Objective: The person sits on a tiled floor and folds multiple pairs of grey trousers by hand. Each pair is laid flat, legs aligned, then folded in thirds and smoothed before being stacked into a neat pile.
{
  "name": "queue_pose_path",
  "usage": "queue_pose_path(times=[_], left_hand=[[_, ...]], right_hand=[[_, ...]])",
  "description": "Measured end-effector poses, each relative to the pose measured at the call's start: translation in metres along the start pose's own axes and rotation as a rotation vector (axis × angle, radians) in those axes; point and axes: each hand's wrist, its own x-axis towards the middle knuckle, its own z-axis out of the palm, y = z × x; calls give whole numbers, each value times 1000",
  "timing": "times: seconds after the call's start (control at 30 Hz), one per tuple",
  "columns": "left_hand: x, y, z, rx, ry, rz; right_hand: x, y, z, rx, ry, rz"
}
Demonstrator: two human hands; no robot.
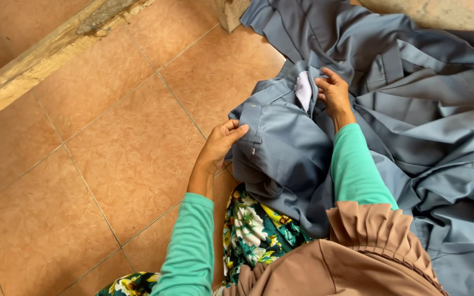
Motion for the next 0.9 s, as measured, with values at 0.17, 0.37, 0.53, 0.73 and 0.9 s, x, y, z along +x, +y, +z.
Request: queue_pose_path(times=[0.17,0.37,0.53,0.73,0.9], left_hand=[[-51,10,-27,-93,24,51],[-86,-48,-88,-184,92,96],[-93,-40,-94,-164,52,103],[-74,-31,-104,-182,-65,172],[-66,-15,-125,-33,-51,160]], right_hand=[[-30,-19,73,125,-268,15],[-2,21,129,-784,-264,-339],[-39,-30,174,-1231,-264,-296],[-37,-45,180,-1148,-317,-500],[-142,-122,196,-1029,-617,-644]])
